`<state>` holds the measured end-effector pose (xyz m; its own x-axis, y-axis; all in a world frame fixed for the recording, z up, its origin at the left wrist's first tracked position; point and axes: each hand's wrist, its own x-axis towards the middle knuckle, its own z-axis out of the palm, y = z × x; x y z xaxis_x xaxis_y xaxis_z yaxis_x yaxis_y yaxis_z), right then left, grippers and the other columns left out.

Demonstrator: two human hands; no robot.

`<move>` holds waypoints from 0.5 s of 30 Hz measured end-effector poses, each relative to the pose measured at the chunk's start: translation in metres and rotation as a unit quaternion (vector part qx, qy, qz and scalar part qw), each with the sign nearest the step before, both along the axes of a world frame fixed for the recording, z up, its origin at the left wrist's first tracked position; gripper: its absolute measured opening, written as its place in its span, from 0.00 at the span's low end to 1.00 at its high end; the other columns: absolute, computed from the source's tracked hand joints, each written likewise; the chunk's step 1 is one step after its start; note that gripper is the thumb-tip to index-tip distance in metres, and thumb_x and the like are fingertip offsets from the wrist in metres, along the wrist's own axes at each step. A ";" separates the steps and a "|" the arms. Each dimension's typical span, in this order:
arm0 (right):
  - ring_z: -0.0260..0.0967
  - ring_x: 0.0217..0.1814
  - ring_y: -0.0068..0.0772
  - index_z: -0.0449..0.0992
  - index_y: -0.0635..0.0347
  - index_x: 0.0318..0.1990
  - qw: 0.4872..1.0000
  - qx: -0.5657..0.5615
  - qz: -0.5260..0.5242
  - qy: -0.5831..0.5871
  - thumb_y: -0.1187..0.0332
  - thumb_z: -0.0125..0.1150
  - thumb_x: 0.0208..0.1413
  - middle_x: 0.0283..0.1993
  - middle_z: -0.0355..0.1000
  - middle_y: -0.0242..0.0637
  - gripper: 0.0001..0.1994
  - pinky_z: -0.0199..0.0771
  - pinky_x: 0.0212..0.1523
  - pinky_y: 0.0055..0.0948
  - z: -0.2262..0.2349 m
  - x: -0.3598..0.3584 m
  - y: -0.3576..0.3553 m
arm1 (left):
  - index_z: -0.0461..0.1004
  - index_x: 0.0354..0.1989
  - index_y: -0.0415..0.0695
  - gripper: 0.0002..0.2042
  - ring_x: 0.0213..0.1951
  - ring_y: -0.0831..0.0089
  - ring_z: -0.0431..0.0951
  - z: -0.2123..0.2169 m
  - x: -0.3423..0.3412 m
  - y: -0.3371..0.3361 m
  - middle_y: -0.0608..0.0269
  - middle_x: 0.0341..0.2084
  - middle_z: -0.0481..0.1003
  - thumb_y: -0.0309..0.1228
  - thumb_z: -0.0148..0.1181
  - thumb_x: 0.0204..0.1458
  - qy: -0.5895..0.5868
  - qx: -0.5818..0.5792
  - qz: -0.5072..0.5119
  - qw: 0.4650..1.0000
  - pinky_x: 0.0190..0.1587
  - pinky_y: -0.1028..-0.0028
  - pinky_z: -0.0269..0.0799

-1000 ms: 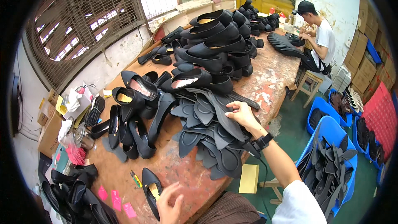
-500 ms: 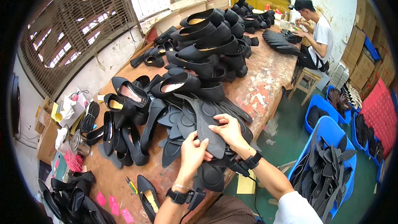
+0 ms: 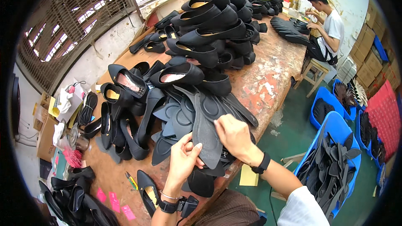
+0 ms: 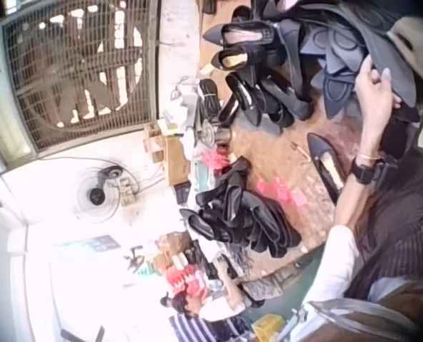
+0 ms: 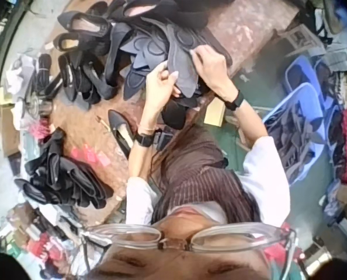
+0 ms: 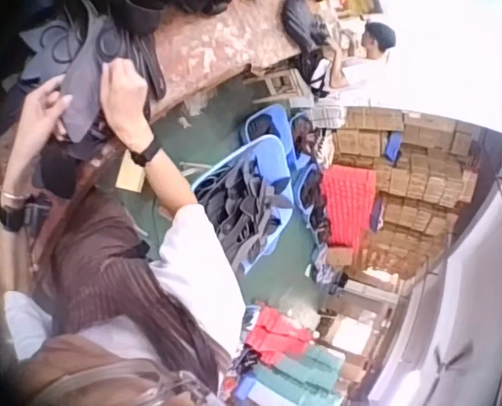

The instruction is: The person inserts insoles into black high-heeled shoes and wipes the exterior with a cloth. The person handles shoes one at a time, picking them from a pile, inserting the insole, and placing them on the table.

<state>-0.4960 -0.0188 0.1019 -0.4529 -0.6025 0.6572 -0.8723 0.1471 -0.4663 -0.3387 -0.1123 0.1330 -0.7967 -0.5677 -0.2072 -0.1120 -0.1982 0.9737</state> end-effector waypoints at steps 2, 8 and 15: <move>0.72 0.29 0.50 0.71 0.63 0.30 0.999 0.000 -0.040 0.013 0.73 0.61 0.56 0.28 0.70 0.45 0.06 0.72 0.30 0.40 0.007 -0.017 0.003 | 0.66 0.59 0.32 0.19 0.17 0.81 0.75 0.001 0.001 -0.006 0.61 0.25 0.78 0.22 0.55 0.59 -0.007 -0.003 -0.004 1.000 0.18 0.81 0.73; 0.72 0.27 0.47 0.71 0.66 0.29 0.997 -0.015 -0.036 -0.072 0.78 0.60 0.54 0.25 0.70 0.47 0.05 0.70 0.28 0.37 0.016 -0.055 0.006 | 0.67 0.60 0.32 0.19 0.16 0.82 0.74 0.000 0.008 -0.015 0.62 0.26 0.78 0.23 0.55 0.60 0.007 0.012 -0.010 1.000 0.18 0.82 0.72; 0.77 0.25 0.27 0.73 0.70 0.29 0.967 -0.018 -0.050 -0.248 0.77 0.59 0.58 0.24 0.74 0.40 0.06 0.73 0.25 0.25 0.010 -0.067 0.017 | 0.66 0.59 0.30 0.20 0.15 0.82 0.73 -0.002 0.020 -0.021 0.63 0.27 0.78 0.24 0.56 0.59 -0.002 0.052 0.001 0.999 0.18 0.81 0.72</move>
